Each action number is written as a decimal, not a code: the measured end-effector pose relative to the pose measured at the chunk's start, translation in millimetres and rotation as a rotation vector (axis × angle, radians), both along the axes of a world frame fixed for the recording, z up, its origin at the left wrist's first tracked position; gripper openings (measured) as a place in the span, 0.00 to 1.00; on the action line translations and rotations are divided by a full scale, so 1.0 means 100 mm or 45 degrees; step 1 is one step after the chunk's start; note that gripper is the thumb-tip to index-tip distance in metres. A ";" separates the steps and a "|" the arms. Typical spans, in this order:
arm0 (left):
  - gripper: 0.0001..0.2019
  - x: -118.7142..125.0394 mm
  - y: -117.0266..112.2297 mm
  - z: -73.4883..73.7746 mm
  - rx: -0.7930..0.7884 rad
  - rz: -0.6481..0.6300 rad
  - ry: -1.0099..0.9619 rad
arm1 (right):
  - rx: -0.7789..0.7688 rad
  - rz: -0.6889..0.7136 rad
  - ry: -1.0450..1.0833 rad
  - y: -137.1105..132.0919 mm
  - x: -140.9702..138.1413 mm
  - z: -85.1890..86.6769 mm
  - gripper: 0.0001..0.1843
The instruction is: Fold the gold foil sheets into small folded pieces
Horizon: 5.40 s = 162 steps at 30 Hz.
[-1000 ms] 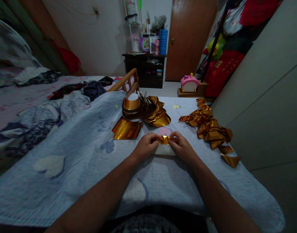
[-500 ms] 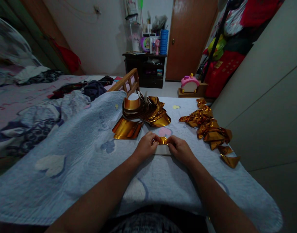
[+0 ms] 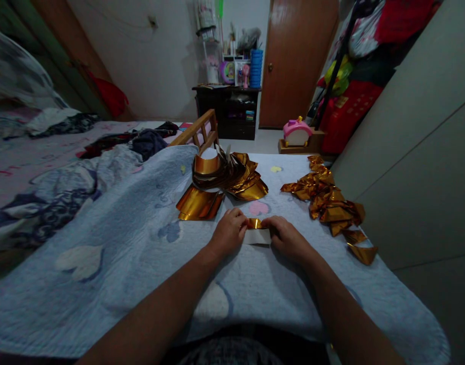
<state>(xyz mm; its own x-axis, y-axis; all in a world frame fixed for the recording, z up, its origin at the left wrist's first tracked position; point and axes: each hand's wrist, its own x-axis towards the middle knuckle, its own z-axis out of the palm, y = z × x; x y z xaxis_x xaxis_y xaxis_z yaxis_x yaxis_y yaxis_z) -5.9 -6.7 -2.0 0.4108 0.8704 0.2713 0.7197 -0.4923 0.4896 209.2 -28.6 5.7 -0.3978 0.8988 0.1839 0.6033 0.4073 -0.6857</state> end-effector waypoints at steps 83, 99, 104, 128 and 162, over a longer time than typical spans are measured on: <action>0.08 -0.12 0.08 0.10 -0.258 -0.356 -0.175 | 0.122 -0.112 -0.212 -0.03 -0.31 -0.11 0.04; 0.08 -0.13 0.05 0.16 -0.309 -0.361 -0.201 | 0.093 -0.221 -0.231 0.02 -0.36 -0.14 0.03; 0.08 -0.13 0.05 0.16 -0.334 -0.364 -0.223 | 0.126 -0.219 -0.241 0.03 -0.37 -0.16 0.02; 0.07 -0.14 0.07 0.13 -0.370 -0.380 -0.256 | 0.070 -0.267 -0.270 0.04 -0.40 -0.12 0.02; 0.08 -0.14 0.07 0.09 -0.357 -0.369 -0.270 | 0.064 -0.275 -0.300 0.05 -0.40 -0.14 0.03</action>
<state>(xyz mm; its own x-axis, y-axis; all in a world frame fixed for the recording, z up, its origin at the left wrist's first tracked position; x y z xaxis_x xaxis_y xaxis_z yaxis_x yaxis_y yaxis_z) -20.3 0.6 6.8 0.6090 0.7797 0.1458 0.4410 -0.4857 0.7547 169.5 -23.5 -8.6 -0.2359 0.9592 0.1558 0.8192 0.2826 -0.4991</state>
